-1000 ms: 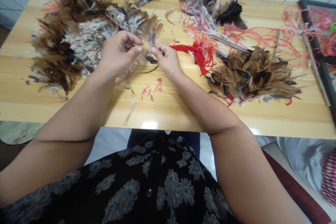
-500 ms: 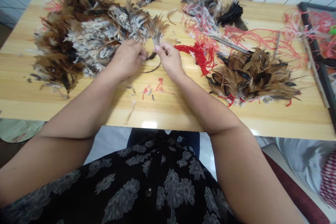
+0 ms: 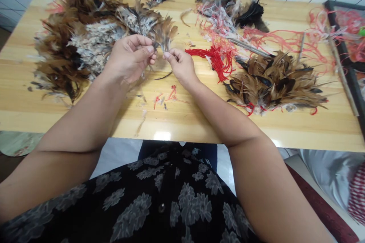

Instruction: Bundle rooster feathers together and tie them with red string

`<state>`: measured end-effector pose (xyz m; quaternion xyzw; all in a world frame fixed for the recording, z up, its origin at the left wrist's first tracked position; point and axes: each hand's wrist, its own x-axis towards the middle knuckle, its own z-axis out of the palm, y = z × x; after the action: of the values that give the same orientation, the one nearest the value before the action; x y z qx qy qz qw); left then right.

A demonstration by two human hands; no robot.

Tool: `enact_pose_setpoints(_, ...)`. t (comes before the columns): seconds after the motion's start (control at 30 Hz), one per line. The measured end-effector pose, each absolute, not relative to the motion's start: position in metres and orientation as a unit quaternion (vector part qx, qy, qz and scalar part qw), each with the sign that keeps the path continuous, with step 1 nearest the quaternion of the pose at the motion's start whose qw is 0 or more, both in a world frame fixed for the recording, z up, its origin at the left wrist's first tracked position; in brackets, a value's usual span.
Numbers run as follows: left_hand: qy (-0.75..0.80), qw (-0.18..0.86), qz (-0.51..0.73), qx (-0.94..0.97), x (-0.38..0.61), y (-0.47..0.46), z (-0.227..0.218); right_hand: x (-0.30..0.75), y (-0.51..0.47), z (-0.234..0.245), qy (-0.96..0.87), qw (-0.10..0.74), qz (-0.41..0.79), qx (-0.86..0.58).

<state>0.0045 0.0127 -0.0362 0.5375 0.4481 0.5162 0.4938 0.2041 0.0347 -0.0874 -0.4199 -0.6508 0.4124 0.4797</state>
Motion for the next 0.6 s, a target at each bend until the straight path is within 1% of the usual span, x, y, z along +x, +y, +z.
enact_pose_setpoints(0.27,0.412,0.514,0.556,0.508,0.013,0.019,-0.056,0.204,0.038,-0.093,-0.665,0.477,0.404,-0.408)
enact_pose_setpoints(0.6,0.424,0.469,0.538,0.557,0.005,0.035,-0.078,0.201,0.036,-0.090,-0.675,0.462,0.405,-0.408)
